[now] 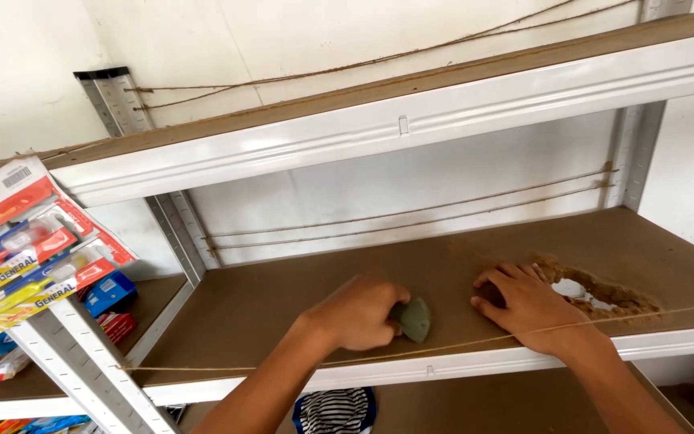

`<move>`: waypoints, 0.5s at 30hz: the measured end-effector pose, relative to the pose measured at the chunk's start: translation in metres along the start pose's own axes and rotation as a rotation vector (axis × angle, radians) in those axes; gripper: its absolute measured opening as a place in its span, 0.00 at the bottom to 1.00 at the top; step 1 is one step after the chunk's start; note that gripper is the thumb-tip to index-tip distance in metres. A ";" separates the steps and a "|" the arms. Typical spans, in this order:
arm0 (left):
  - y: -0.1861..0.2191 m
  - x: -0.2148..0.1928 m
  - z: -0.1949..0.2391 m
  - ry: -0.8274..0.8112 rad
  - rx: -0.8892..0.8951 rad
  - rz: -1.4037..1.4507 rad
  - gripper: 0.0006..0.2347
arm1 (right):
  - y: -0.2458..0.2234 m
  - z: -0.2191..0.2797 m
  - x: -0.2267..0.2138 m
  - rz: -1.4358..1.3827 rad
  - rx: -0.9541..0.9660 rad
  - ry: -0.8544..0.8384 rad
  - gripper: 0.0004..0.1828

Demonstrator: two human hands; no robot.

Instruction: Scrubbing a dirty or damaged spot on a metal storage shelf with a cleaning block.

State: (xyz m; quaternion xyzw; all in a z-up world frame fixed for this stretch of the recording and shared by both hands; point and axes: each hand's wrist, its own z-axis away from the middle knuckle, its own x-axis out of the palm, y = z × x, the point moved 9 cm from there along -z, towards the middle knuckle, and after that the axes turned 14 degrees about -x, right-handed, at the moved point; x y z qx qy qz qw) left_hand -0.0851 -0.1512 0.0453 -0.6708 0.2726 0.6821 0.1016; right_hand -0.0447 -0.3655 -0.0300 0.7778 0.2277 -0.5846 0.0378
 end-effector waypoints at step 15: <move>0.013 -0.001 0.007 -0.025 -0.113 -0.007 0.19 | -0.018 0.037 -0.027 0.162 -0.089 0.175 0.24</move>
